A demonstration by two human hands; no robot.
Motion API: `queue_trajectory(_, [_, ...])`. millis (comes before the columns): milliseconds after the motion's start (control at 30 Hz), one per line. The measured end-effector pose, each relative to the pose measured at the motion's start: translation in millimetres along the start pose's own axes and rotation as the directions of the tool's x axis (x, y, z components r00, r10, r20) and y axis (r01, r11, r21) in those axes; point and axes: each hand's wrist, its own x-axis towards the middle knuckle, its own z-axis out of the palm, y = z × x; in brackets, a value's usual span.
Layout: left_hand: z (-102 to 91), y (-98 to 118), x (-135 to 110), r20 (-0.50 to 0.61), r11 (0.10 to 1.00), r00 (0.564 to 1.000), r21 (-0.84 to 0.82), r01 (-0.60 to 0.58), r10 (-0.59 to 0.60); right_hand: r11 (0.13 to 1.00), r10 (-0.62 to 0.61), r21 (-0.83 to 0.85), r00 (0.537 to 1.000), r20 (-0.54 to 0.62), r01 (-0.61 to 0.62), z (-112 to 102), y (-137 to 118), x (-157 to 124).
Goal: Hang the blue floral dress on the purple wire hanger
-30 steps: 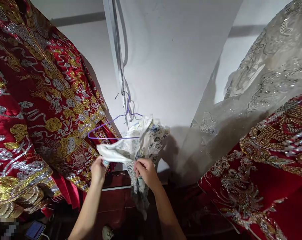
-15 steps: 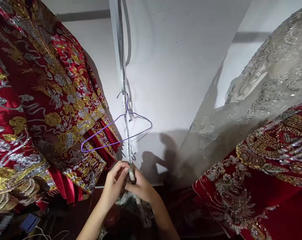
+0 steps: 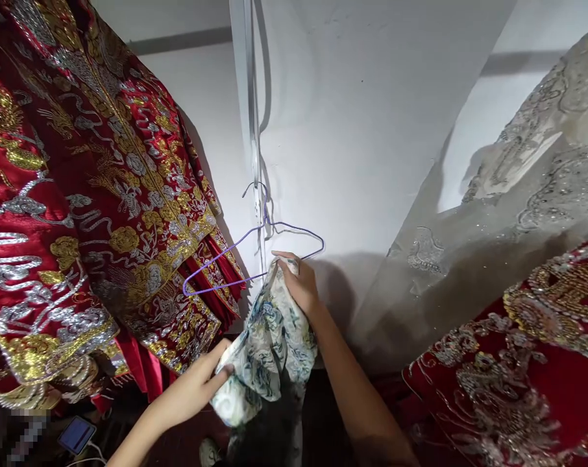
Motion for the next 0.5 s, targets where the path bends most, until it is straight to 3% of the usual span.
queue_trajectory(133, [-47.5,6,2,-0.123,0.997,0.992,0.064,0.045,-0.036,0.975,0.107,-0.211,0.981,0.162,-0.072,6,29,12])
queue_trajectory(267, [-84.7,22,7,-0.159,0.968,0.984,0.227,0.110,-0.074,0.972,0.054,-0.233,0.971,0.232,0.002,-11,36,2])
queue_trajectory(500, [-116.3,70,58,-0.161,0.901,0.969,0.421,-0.105,0.189,0.956,0.110,-0.284,0.985,0.131,-0.069,-54,14,-14])
